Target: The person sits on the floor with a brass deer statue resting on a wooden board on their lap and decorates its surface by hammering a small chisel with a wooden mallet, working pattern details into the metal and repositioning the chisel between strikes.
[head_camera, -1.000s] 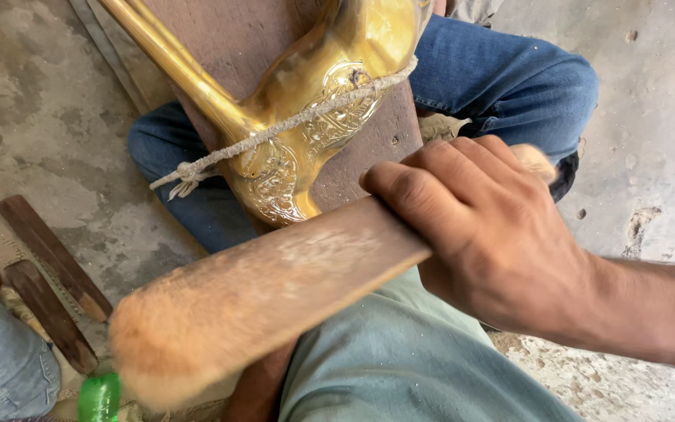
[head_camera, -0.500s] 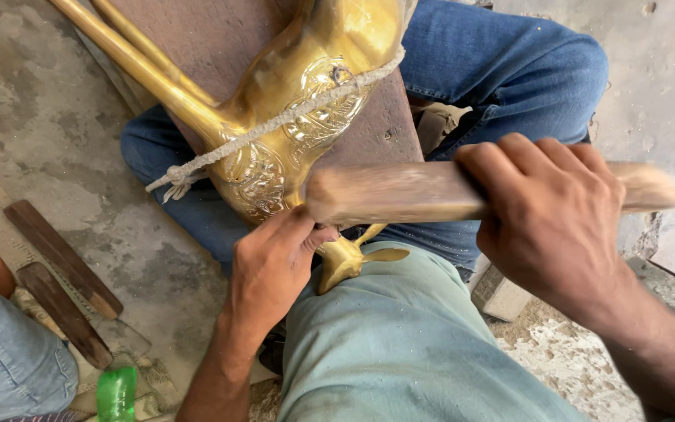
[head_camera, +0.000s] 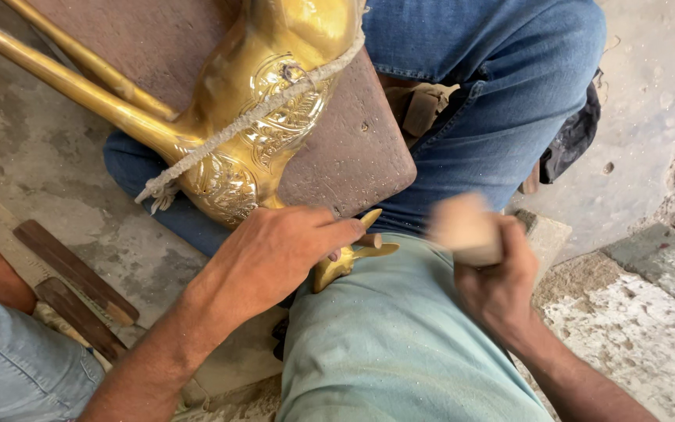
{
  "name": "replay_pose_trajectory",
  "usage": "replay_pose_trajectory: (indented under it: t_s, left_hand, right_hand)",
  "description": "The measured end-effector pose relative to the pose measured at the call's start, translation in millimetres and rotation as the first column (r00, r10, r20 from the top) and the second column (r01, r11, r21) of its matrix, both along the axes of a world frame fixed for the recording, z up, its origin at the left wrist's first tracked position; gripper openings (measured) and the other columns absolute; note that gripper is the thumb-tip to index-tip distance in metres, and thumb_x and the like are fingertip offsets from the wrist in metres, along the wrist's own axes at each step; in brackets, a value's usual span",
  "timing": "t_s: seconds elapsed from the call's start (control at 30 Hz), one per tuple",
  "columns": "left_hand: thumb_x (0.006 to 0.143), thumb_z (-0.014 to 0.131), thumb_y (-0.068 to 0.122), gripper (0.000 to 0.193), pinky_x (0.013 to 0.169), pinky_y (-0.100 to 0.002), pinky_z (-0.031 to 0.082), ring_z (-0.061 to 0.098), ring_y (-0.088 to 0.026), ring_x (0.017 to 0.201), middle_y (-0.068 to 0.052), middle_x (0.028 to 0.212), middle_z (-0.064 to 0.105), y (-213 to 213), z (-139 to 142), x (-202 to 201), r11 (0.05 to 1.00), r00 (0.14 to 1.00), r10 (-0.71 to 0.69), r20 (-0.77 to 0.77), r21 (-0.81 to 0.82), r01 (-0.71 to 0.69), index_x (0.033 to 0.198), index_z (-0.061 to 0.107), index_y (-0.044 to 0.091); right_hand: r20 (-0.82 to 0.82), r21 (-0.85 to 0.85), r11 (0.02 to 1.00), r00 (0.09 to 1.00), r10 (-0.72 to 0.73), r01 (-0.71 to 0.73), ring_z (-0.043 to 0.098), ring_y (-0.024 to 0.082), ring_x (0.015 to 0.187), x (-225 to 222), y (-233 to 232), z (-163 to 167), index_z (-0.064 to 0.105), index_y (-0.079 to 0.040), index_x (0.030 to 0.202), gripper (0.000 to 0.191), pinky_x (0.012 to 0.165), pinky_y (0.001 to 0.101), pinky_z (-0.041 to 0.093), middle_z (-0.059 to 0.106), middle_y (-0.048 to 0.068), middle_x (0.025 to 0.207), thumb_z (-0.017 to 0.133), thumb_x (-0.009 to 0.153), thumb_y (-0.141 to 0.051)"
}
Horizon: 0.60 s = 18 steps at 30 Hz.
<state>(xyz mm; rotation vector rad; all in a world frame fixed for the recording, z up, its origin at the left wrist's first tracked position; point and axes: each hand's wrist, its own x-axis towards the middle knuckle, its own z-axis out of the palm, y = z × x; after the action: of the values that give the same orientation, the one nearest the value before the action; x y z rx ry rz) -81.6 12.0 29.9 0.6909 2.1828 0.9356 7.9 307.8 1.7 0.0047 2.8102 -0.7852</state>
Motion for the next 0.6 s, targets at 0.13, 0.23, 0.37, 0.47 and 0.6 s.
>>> replay_pose_trajectory:
  t_s: [0.13, 0.23, 0.37, 0.47, 0.6]
  left_hand:
    - [0.093, 0.059, 0.006, 0.031, 0.066, -0.043, 0.057, 0.072, -0.030, 0.079, -0.009, 0.083, 0.068, 0, -1, -8, 0.999, 0.999, -0.017, -0.052, 0.033, 0.019, 0.120, 0.069, 0.016]
    - [0.089, 0.067, 0.012, 0.030, 0.065, -0.042, 0.059, 0.073, -0.032, 0.084, -0.011, 0.097, 0.072, -6, -2, -14, 0.975, 0.986, 0.164, -0.035, 0.160, -0.156, 0.118, 0.064, 0.008]
    - [0.089, 0.066, 0.008, 0.024, 0.067, -0.045, 0.059, 0.074, -0.034, 0.086, -0.010, 0.091, 0.071, -11, -1, -14, 0.990, 0.993, 0.101, 0.069, 0.088, -0.107, 0.113, 0.064, 0.010]
    - [0.090, 0.067, 0.011, 0.022, 0.066, -0.048, 0.056, 0.071, -0.038, 0.084, -0.011, 0.089, 0.070, -11, 0, -13, 0.995, 0.997, 0.061, 0.036, 0.077, -0.064, 0.111, 0.064, 0.010]
    - [0.089, 0.066, 0.013, 0.024, 0.063, -0.049, 0.056, 0.070, -0.039, 0.078, -0.012, 0.083, 0.067, -8, 0, -14, 0.998, 0.999, 0.022, 0.033, 0.059, -0.024, 0.113, 0.065, 0.013]
  right_hand:
    - [0.126, 0.175, 0.983, 0.992, 0.030, -0.052, 0.069, 0.037, 0.090, 4, 13, -5, 0.065, -0.002, 0.118, 0.049, 0.079, 0.0479, 0.054, 0.072, 0.018, 0.098, 0.070, 0.070, 0.003]
    - [0.151, -0.069, 0.982, 0.975, -0.162, 0.174, 0.074, 0.032, 0.093, 3, 17, -5, 0.060, 0.001, 0.126, 0.044, 0.078, 0.0421, 0.059, 0.073, 0.021, 0.105, 0.070, 0.083, -0.005]
    - [0.157, 0.059, 0.982, 0.970, -0.185, 0.177, 0.074, 0.033, 0.092, -1, 15, -2, 0.063, 0.000, 0.126, 0.040, 0.078, 0.0425, 0.058, 0.073, 0.021, 0.103, 0.073, 0.087, -0.007]
    - [0.109, 0.072, 0.986, 0.982, -0.156, 0.149, 0.074, 0.033, 0.093, -5, 14, 1, 0.064, 0.000, 0.125, 0.039, 0.080, 0.0425, 0.057, 0.073, 0.021, 0.104, 0.074, 0.087, -0.006]
    - [0.080, 0.024, 0.986, 0.983, -0.165, 0.163, 0.074, 0.032, 0.096, -8, 14, 5, 0.064, 0.001, 0.122, 0.038, 0.080, 0.0414, 0.057, 0.073, 0.020, 0.106, 0.076, 0.087, -0.008]
